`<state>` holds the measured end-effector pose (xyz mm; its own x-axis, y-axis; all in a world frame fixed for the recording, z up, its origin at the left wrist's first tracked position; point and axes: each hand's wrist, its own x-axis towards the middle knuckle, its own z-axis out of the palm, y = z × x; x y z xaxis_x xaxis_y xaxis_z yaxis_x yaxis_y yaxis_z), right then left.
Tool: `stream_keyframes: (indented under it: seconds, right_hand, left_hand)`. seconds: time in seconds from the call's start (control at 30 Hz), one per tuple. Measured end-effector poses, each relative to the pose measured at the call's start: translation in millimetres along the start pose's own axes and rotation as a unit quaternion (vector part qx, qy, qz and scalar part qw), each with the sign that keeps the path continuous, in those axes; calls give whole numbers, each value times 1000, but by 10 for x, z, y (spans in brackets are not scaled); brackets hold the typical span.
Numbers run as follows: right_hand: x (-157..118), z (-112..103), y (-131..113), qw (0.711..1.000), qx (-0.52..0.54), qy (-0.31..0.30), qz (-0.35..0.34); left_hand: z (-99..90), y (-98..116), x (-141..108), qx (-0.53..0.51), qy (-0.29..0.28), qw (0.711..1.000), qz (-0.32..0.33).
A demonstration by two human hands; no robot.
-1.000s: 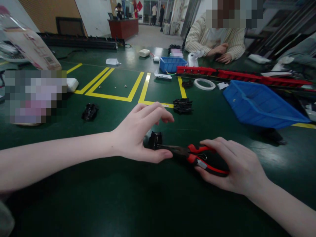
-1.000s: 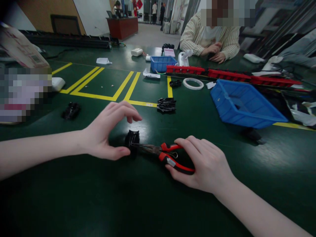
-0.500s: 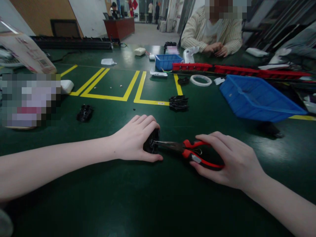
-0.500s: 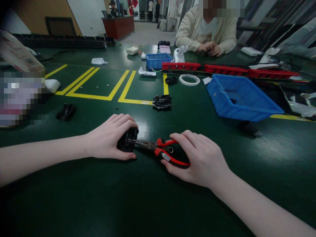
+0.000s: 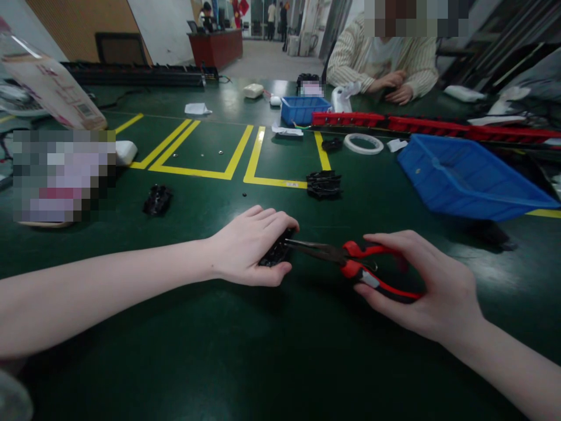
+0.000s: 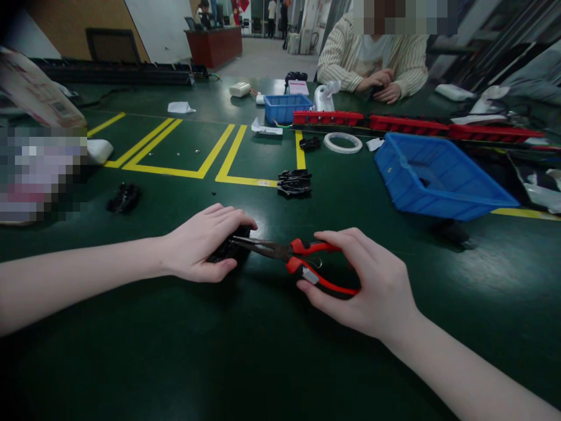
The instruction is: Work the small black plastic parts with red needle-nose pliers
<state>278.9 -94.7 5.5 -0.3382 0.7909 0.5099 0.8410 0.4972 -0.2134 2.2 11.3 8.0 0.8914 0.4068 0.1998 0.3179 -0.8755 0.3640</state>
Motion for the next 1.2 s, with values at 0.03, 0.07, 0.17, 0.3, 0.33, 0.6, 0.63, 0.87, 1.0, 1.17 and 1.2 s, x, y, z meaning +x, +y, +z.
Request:
stream_keyframes:
  seconds: [0.03,0.07,0.17,0.3,0.33,0.6,0.63,0.87,1.0,1.17,1.2]
  right_hand:
    - [-2,1,-4,1000,9,-2,10]
    - [-5,2,-6,1000,17,-3,22]
    - [-11,1,-4,999,32,-5,44]
    - [-9,-4,-5,998,46,-19,32]
    - [-8,-5,-7,998,46,-22,24]
    - [-47,10,19,999,-3,-34,-23]
    - [-51,14,25,999,-8,-33,-25]
    - [-42,30,13,999,-5,-33,-16]
    - [-31,29,10,999,9,-33,-5]
    - [-25,38,9,999,29,-37,10]
    - [-28,40,7,999,29,-38,9]
  left_hand:
    - [-4,-4,-1,-7,0,1000,-1]
    - [-9,-7,-1,-14,0,1000,-4]
    - [-19,-11,6,-31,-5,999,-22]
    - [-15,6,25,-35,-8,998,-43]
    - [-11,14,30,-30,-9,998,-46]
    - [0,54,38,-10,-17,999,-46]
    - [-4,53,38,-10,-18,999,-41]
    - [-39,40,53,-10,-53,998,-17]
    - [-28,39,58,-4,-46,999,-17]
    - [-18,33,54,2,-47,999,-15]
    - [-19,31,53,3,-47,999,-15]
